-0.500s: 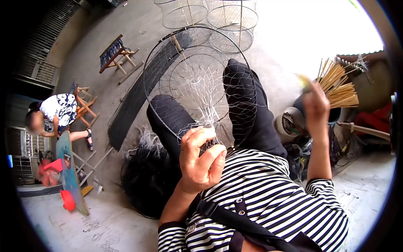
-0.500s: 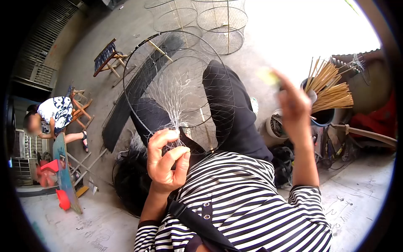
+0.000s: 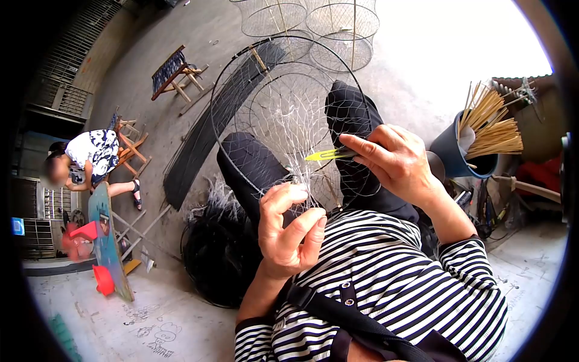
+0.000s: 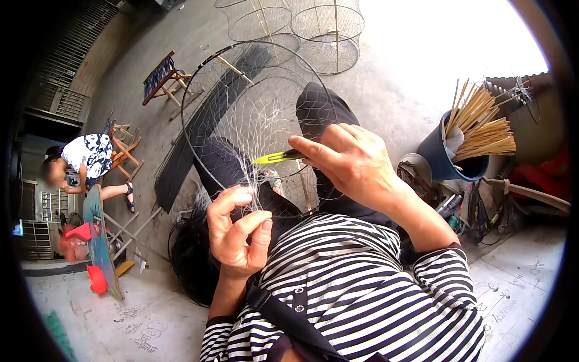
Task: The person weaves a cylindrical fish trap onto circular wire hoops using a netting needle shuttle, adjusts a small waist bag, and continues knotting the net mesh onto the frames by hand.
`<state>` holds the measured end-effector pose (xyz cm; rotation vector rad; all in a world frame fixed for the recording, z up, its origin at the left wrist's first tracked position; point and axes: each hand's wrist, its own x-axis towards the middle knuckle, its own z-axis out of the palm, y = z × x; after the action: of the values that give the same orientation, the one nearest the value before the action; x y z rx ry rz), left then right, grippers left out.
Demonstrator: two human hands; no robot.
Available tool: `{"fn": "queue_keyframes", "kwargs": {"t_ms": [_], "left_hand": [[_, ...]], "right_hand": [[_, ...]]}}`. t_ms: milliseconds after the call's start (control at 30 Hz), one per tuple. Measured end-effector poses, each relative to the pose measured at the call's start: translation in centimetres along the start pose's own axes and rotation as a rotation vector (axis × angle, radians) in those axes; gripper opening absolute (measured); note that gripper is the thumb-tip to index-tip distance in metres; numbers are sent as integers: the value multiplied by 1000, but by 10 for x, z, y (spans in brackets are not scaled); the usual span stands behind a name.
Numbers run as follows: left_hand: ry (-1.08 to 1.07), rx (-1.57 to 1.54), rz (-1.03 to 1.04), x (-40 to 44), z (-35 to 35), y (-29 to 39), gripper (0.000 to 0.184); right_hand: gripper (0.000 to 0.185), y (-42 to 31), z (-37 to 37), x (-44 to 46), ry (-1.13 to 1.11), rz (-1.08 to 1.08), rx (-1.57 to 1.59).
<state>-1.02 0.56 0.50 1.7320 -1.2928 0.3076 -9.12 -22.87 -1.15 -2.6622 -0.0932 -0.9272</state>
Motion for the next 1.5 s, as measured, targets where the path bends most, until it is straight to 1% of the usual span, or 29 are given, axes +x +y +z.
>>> {"fn": "queue_keyframes", "kwargs": {"t_ms": [267, 467, 567, 733, 867, 967, 1067, 1133, 1167, 1233, 1267, 1333, 1400, 1467, 1500], "left_hand": [[-32, 18, 13, -1, -4, 0, 14], [-39, 32, 12, -2, -5, 0, 14], [-34, 24, 10, -2, -4, 0, 14], [-53, 42, 6, -2, -2, 0, 14], [-51, 37, 16, -1, 2, 1, 13], [-47, 22, 14, -1, 2, 0, 13], [-33, -4, 1, -1, 5, 0, 12], [-26, -34, -9, -2, 13, -1, 14], [-49, -20, -1, 0, 20, 0, 16], [-99, 17, -20, -2, 34, 4, 19], [-92, 95, 64, 2, 36, 1, 16], [-207, 134, 51, 6, 25, -1, 16], [-144, 59, -29, -2, 18, -7, 15], [-90, -145, -124, -5, 10, -9, 13], [-80, -222, -156, -6, 6, -9, 12]], "right_hand": [[46, -7, 0, 4, -22, -52, -42], [46, -4, 4, -1, -58, -26, -41], [46, -11, -6, 7, -50, -64, -48], [46, -11, -3, 6, -96, -68, -117], [46, -5, 10, 4, -17, -55, 7], [47, -7, 6, 6, -29, 21, 159], [48, -7, 9, 8, -12, 26, 262], [48, -10, 15, 16, -15, 19, 398], [47, -18, 21, 22, -33, 42, 531], [45, -33, 35, 35, -120, 165, 841], [40, -26, 39, 36, -141, 245, 943], [29, -13, 46, 39, -160, 417, 1147], [24, 4, 29, 38, 109, 573, 1185], [19, 16, 17, 31, 368, 740, 1198], [17, 20, 18, 26, 312, 626, 947]]}}
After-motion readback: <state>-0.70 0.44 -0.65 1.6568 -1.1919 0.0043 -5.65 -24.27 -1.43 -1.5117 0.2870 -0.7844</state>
